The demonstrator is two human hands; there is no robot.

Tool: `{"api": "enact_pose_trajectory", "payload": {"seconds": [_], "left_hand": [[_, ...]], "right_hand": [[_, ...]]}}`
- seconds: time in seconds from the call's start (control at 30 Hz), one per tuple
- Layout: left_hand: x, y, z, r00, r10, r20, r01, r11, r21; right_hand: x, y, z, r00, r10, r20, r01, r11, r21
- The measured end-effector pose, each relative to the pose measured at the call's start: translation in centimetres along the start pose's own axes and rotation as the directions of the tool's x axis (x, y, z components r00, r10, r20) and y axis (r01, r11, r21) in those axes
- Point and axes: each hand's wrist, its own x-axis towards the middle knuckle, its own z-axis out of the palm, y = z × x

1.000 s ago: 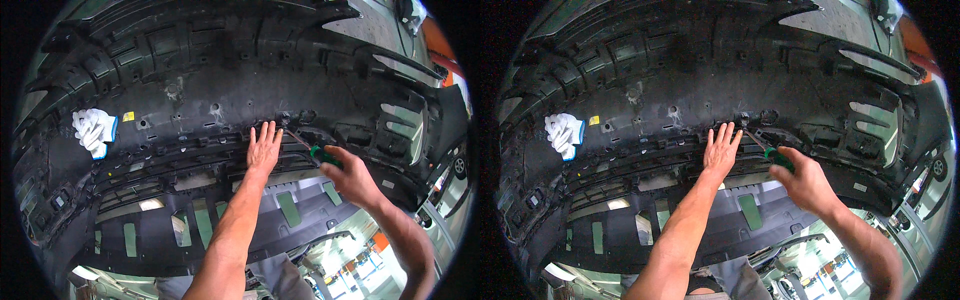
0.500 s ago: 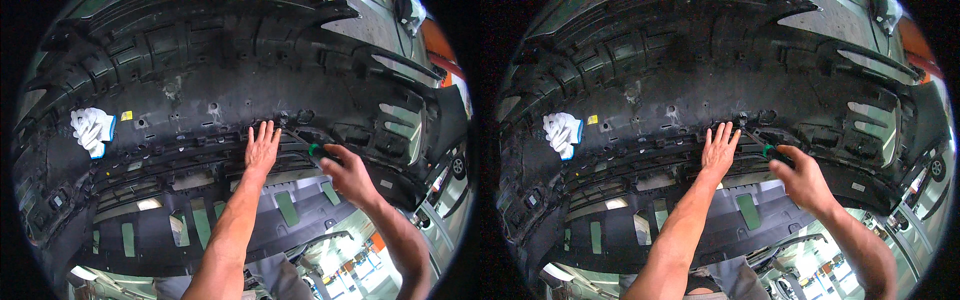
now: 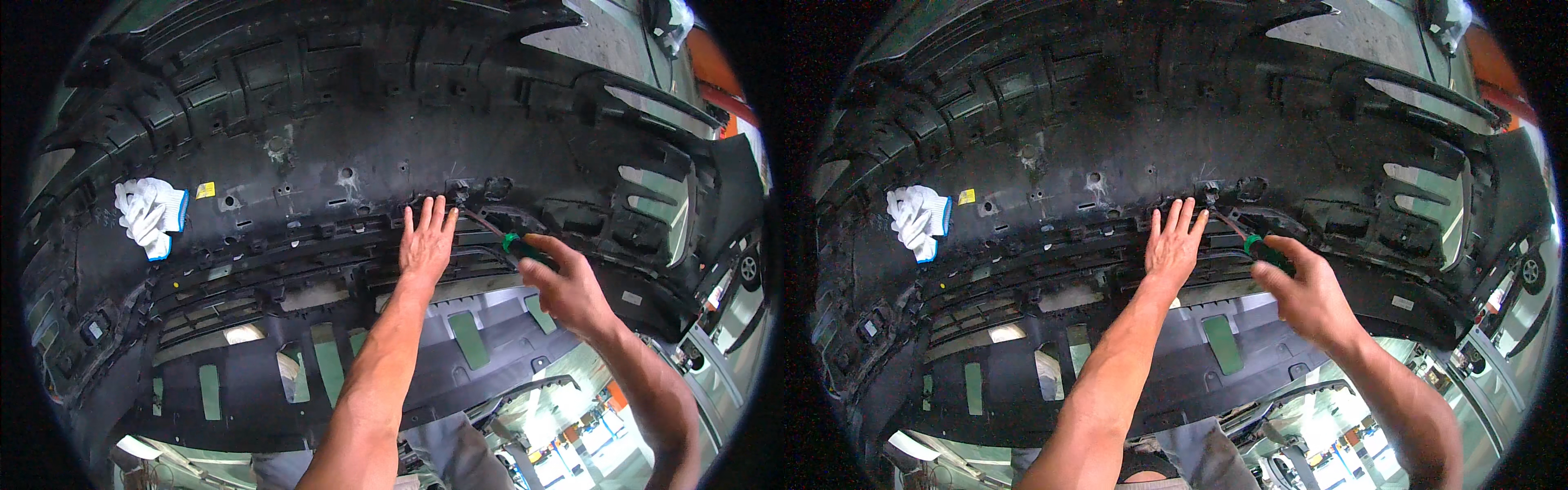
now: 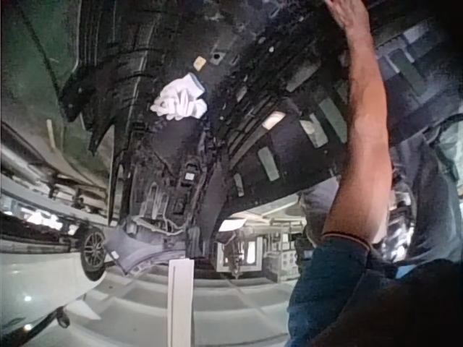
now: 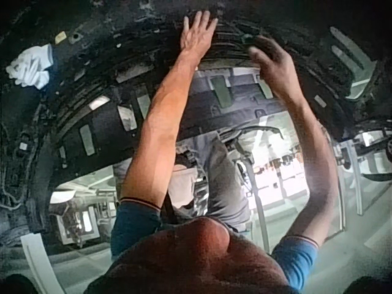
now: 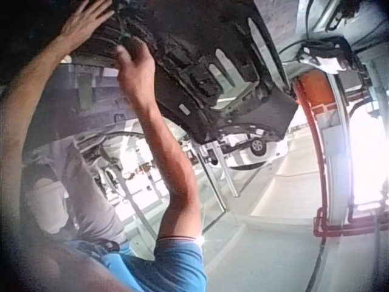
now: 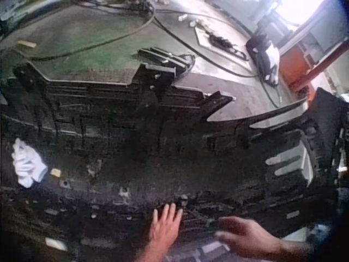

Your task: The person uses a screwdriver to fasten plastic clips into a car bumper, then picks up a chrome trim piece and positions it along the bumper edge. The work is performed in a workshop with other vehicle parts visible nearby.

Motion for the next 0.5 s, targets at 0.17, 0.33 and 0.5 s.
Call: {"api": "enact_pose_trajectory", "payload": {"seconds": [0.17, 0.33, 0.5], "left_hand": [[0.0, -0.1, 0.2, 1.000, 0.006, 0.003, -0.006, 1.000, 0.023], [0.0, 0.1, 0.1, 1.000, -0.013, 0.029, 0.012, 1.000, 0.026], [0.1, 0.1, -0.2, 0.999, -0.002, 0.044, 0.001, 0.999, 0.036]], "right_hand": [[0.0, 0.8, -0.6, 0.762, -0.502, 0.408, 0.492, 0.040, -0.869], [1.0, 0.7, 0.4, 0.959, -0.283, 0.008, 0.269, 0.904, -0.333], [0.2, 0.5, 0.1, 0.995, 0.101, 0.020, -0.103, 0.974, 0.201]]}}
